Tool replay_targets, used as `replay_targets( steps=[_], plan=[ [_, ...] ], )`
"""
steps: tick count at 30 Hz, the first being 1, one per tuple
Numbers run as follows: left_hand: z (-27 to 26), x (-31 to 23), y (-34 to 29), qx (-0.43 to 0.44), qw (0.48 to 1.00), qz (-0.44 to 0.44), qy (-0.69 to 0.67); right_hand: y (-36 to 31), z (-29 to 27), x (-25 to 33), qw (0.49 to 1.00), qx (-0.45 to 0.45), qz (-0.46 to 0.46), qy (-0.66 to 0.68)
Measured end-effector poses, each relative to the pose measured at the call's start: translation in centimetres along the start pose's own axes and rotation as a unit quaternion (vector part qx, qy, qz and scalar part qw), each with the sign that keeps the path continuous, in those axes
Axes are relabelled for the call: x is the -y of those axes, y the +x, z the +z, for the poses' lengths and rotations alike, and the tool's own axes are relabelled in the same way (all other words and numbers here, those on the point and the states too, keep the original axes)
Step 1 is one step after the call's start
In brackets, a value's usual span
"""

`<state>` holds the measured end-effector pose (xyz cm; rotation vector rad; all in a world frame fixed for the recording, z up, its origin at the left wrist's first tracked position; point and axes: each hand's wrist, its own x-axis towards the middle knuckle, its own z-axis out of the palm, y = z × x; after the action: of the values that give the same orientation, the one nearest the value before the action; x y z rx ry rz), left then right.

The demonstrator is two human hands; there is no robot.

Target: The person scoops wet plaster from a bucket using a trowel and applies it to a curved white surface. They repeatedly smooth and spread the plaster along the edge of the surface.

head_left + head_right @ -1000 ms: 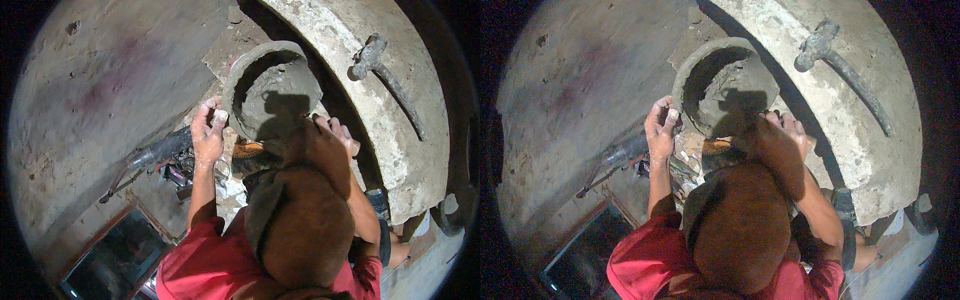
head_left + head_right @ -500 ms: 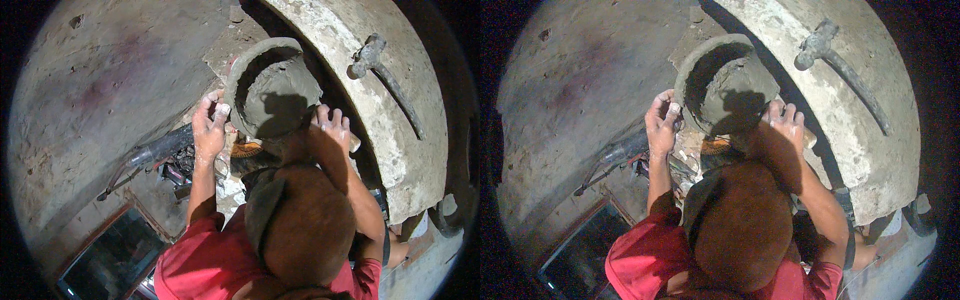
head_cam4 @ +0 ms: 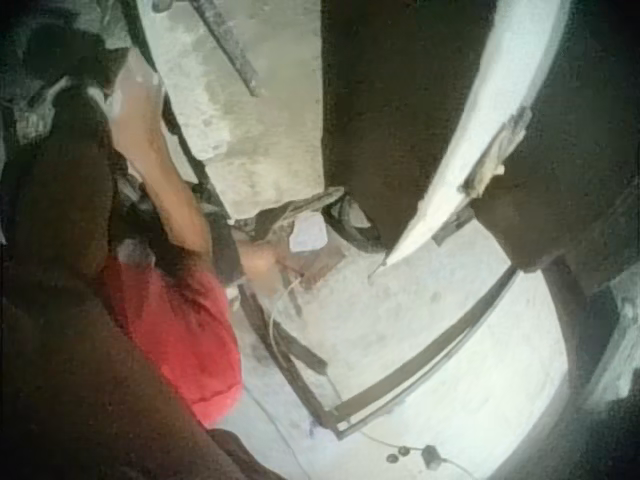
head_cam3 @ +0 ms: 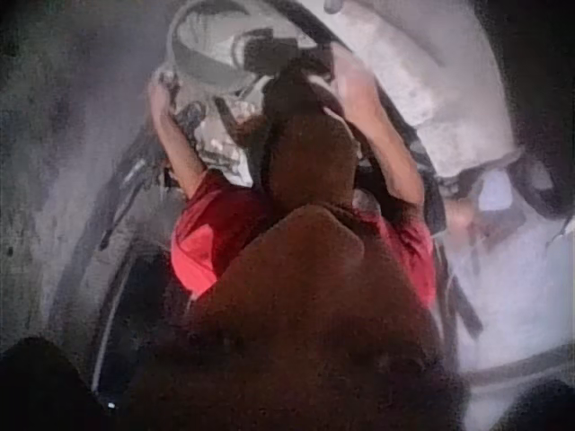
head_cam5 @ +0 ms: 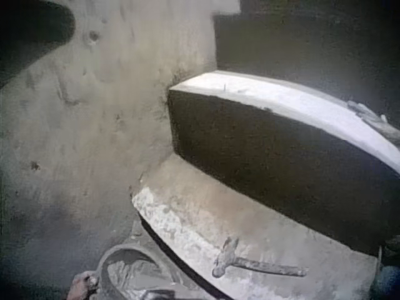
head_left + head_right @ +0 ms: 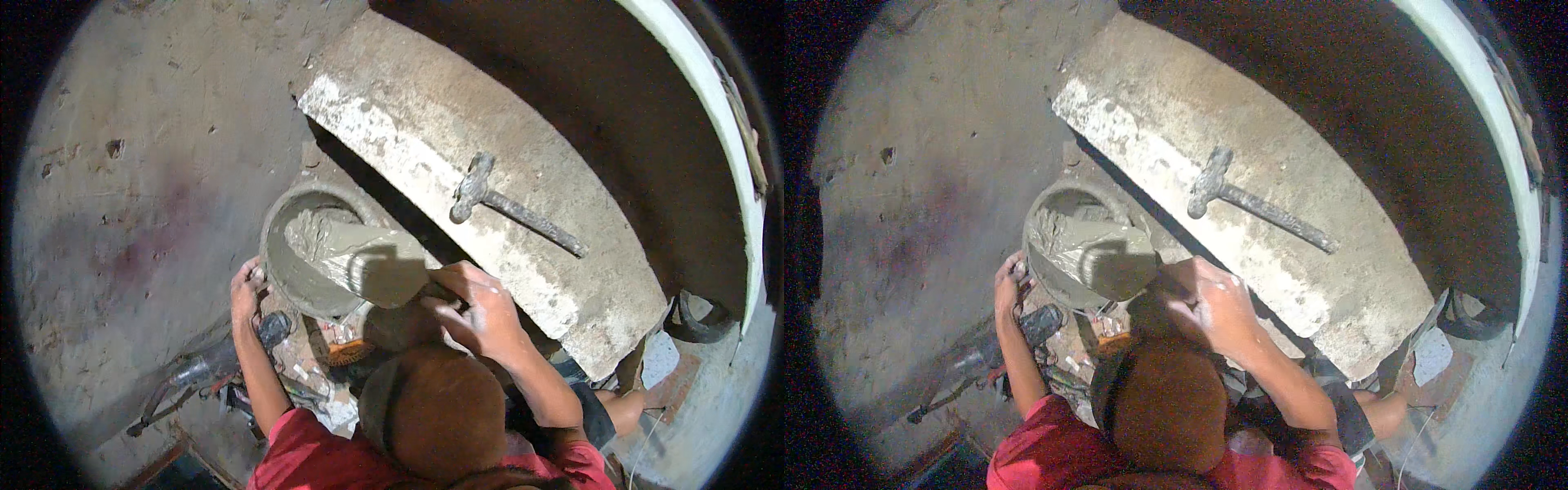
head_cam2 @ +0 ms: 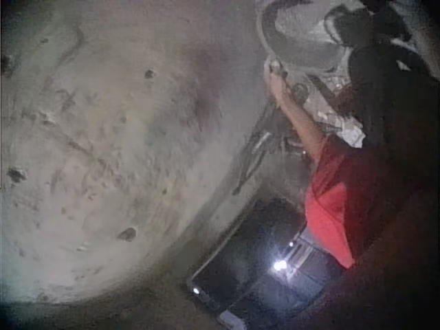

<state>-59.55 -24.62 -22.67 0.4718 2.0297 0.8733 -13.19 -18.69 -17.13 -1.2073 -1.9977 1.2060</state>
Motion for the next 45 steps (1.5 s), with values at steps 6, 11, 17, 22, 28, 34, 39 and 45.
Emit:
replay_targets(
  steps=[6,11,17,22,28,34,39,45],
  plan=[
    [-1.1,0.7,0.9,0.015,0.992,0.082,0.089,-0.7,-7.3,3.4,0.997,-0.065,-0.005,-0.051],
    [5.6,-4.3,-2.6,-0.183,0.881,0.349,0.262,-2.7,-13.8,3.1,0.987,-0.087,0.082,-0.112],
    [23.4,-11.5,-11.2,0.023,0.845,0.525,0.097,-5.9,-19.6,0.5,0.942,-0.154,0.127,-0.271],
    [34.8,-14.2,-15.3,0.187,0.671,0.711,0.097,-7.5,-24.1,-3.2,0.889,-0.162,0.167,-0.395],
    [40.7,-13.3,-15.4,0.178,0.651,0.715,0.182,-6.2,-26.5,-5.2,0.845,-0.132,0.222,-0.467],
    [41.4,-12.3,-14.7,0.136,0.654,0.719,0.192,-8.9,-26.0,-5.7,0.799,-0.202,0.199,-0.530],
    [41.5,-12.4,-15.0,0.138,0.657,0.713,0.201,-13.6,-23.5,-3.7,0.758,-0.217,0.275,-0.550],
    [41.9,-12.5,-15.3,0.138,0.660,0.708,0.209,-11.1,-20.1,-3.6,0.769,-0.214,0.207,-0.566]
  ],
)
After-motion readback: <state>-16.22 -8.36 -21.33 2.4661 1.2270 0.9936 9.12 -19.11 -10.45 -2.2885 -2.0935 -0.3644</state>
